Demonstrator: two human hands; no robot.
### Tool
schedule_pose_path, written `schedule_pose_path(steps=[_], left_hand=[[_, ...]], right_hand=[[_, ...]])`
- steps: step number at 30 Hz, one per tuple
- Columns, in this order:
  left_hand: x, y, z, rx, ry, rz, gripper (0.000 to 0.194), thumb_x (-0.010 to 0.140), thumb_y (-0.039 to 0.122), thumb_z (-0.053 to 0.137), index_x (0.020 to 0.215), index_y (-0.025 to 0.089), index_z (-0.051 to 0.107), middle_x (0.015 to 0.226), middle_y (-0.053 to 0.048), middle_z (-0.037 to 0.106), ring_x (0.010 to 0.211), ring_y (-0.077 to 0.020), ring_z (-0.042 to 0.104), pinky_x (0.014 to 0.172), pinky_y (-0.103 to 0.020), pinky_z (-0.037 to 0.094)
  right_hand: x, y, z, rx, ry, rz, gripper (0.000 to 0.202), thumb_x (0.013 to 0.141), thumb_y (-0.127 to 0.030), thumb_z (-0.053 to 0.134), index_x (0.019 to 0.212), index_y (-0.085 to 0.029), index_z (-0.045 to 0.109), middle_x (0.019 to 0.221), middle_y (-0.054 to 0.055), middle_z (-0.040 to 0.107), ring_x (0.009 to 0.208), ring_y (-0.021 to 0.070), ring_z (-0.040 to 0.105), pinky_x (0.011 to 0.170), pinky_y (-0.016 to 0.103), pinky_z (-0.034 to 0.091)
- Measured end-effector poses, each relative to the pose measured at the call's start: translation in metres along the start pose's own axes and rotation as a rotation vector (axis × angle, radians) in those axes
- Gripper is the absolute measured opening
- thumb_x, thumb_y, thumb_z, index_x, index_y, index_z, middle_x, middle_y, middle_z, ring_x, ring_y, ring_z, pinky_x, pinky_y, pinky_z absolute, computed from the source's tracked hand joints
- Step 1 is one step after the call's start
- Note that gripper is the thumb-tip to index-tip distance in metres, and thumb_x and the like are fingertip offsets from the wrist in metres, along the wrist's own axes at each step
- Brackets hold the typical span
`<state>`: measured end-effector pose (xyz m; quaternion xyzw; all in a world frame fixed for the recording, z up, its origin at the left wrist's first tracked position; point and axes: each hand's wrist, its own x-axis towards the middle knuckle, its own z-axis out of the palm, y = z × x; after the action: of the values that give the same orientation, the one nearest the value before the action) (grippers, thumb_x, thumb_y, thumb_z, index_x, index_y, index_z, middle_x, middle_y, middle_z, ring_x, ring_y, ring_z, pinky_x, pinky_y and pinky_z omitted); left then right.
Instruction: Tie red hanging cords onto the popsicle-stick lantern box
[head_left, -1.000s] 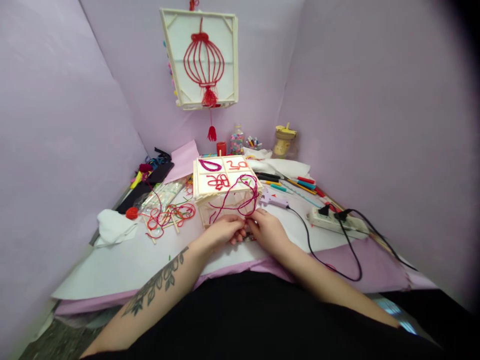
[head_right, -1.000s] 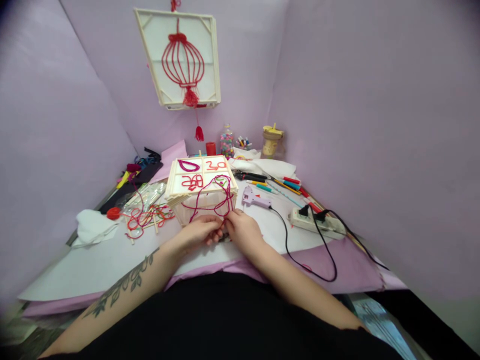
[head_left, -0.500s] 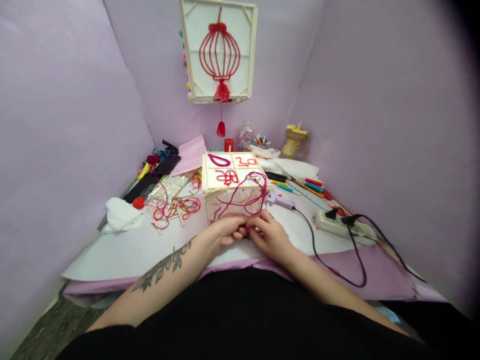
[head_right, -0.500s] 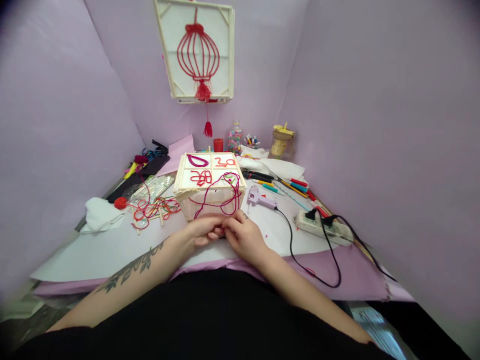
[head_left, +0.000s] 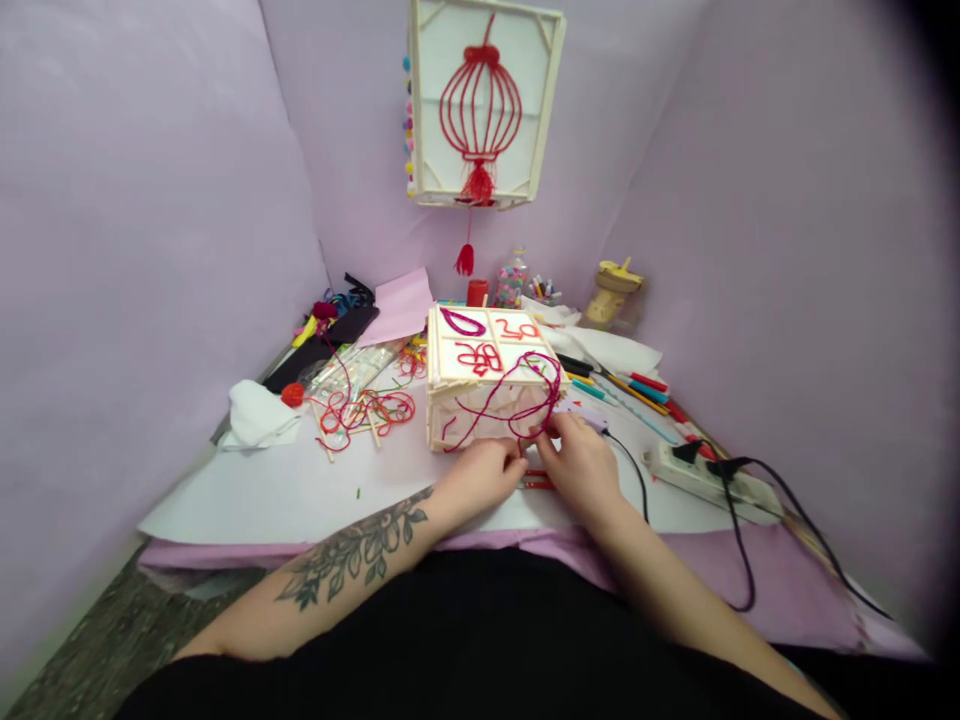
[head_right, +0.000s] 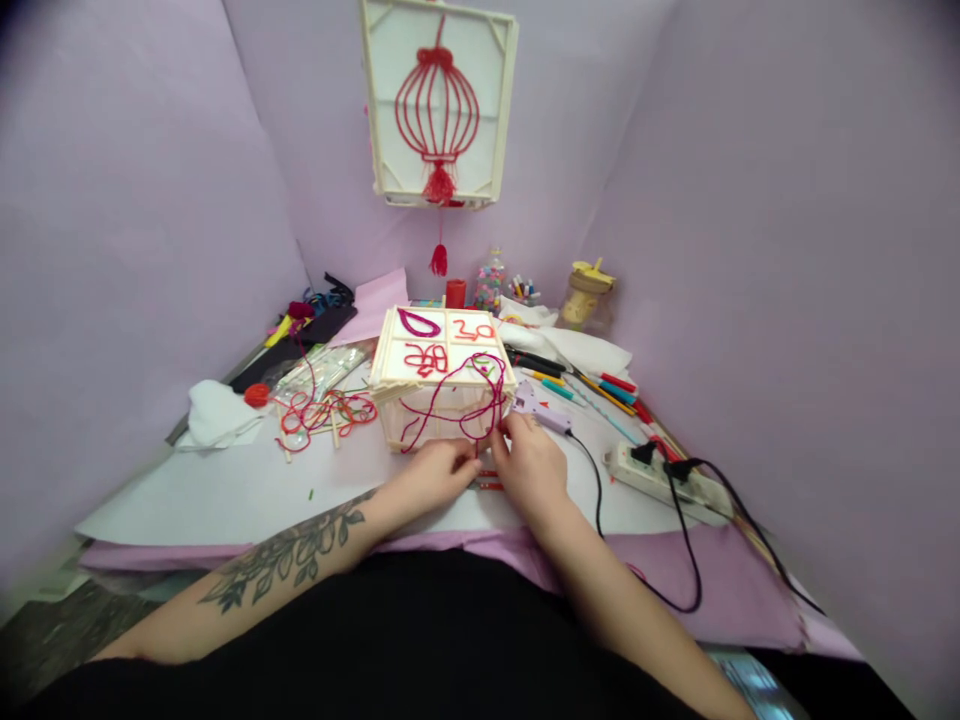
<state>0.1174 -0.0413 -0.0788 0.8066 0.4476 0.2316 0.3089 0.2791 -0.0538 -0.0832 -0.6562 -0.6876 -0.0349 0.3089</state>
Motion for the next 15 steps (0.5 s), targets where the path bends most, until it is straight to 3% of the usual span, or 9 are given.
schedule_pose_path(steps=[4, 7, 11, 13, 15], left_hand=[[-0.001, 0.003, -0.005, 0.133, 0.041, 0.003, 0.029, 0.092, 0.032, 0.044, 0.084, 0.016, 0.066, 0.085, -0.009, 0.070, 0.077, -0.0202, 0.063, 0.072, -0.029, 0.045], [0.003, 0.001, -0.005, 0.297, 0.103, -0.009, 0.032, 0.095, 0.030, 0.038, 0.097, 0.014, 0.066, 0.099, -0.012, 0.069, 0.088, -0.0224, 0.064, 0.078, -0.031, 0.047], [0.009, -0.002, -0.001, 0.488, 0.048, 0.013, 0.032, 0.094, 0.018, 0.037, 0.105, 0.012, 0.066, 0.101, -0.014, 0.068, 0.090, -0.0241, 0.064, 0.078, -0.033, 0.047], [0.015, -0.003, 0.000, 0.481, 0.049, 0.031, 0.031, 0.092, 0.016, 0.038, 0.106, 0.012, 0.066, 0.102, -0.015, 0.068, 0.092, -0.0249, 0.064, 0.078, -0.033, 0.047], [0.022, -0.003, 0.000, 0.393, 0.103, -0.047, 0.029, 0.091, 0.019, 0.042, 0.104, 0.012, 0.068, 0.100, -0.016, 0.070, 0.090, -0.0262, 0.065, 0.075, -0.033, 0.047]], right_hand=[[-0.002, 0.007, -0.004, 0.195, -0.040, -0.035, 0.016, 0.087, -0.030, 0.052, 0.077, -0.018, 0.056, 0.078, 0.005, 0.060, 0.067, 0.0159, 0.053, 0.062, 0.028, 0.037], [-0.005, 0.016, -0.011, 0.464, -0.131, 0.081, 0.019, 0.085, -0.037, 0.056, 0.080, -0.018, 0.060, 0.077, 0.004, 0.062, 0.067, 0.0155, 0.055, 0.064, 0.028, 0.042], [-0.009, 0.022, -0.019, 0.801, -0.255, 0.233, 0.024, 0.081, -0.042, 0.061, 0.086, -0.018, 0.060, 0.094, 0.007, 0.068, 0.076, 0.0166, 0.062, 0.064, 0.027, 0.048], [-0.012, 0.023, -0.023, 0.879, -0.300, 0.256, 0.025, 0.081, -0.042, 0.061, 0.085, -0.018, 0.060, 0.093, 0.008, 0.069, 0.075, 0.0162, 0.062, 0.062, 0.026, 0.049], [-0.013, 0.023, -0.026, 0.891, -0.308, 0.258, 0.025, 0.081, -0.042, 0.062, 0.084, -0.017, 0.059, 0.085, 0.007, 0.069, 0.071, 0.0150, 0.061, 0.061, 0.026, 0.048]])
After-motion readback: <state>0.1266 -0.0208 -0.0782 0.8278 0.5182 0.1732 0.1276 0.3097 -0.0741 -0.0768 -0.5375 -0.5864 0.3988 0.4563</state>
